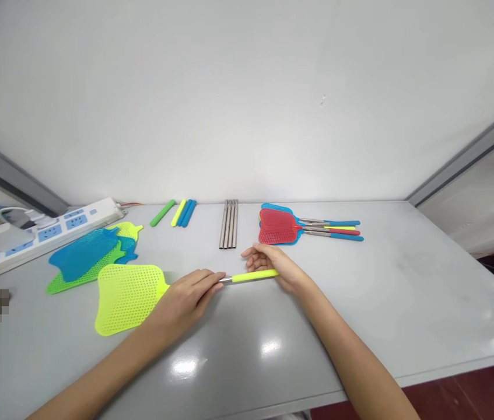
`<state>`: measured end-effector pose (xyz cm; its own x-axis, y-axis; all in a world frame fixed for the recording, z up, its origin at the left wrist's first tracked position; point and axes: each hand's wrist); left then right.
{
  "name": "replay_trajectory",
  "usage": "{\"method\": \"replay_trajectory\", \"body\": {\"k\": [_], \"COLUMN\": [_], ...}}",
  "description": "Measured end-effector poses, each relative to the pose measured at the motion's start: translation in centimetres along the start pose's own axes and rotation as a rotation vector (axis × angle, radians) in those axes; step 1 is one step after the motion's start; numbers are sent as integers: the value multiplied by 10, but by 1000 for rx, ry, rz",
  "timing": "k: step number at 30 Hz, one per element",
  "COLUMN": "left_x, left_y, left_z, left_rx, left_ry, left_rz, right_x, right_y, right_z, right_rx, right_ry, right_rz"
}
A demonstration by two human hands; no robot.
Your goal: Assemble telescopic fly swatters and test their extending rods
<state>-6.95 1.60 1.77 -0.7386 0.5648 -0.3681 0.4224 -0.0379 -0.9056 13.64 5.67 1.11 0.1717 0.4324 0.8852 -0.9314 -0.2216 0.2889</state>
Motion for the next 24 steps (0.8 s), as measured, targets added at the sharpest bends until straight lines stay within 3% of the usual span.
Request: {"method": "replay_trajectory", "body": {"k": [12, 18, 24], "left_x": [-9, -13, -22], "left_y": [-4, 7, 15], "left_z": [0, 4, 7], "left_rx": [296, 332, 413], "left_ry": [-107, -66, -134], "left_rz": [-20, -163, -227], "right_x": [-2, -5, -11], "right_y": [1, 6, 14], "right_z": [1, 2, -1], "right_rx": [118, 156, 114], "right_ry": [58, 100, 77], "right_rz": [-4, -11, 23]}}
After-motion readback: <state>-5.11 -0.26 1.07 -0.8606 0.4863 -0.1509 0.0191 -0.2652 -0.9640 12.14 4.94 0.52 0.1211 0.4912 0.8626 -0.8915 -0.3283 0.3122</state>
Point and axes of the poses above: each hand's wrist, its own z-axis away from the middle knuckle, its own y-axis out of the palm, x = y × z, and after that the axes turned 5 degrees about -x, right-handed
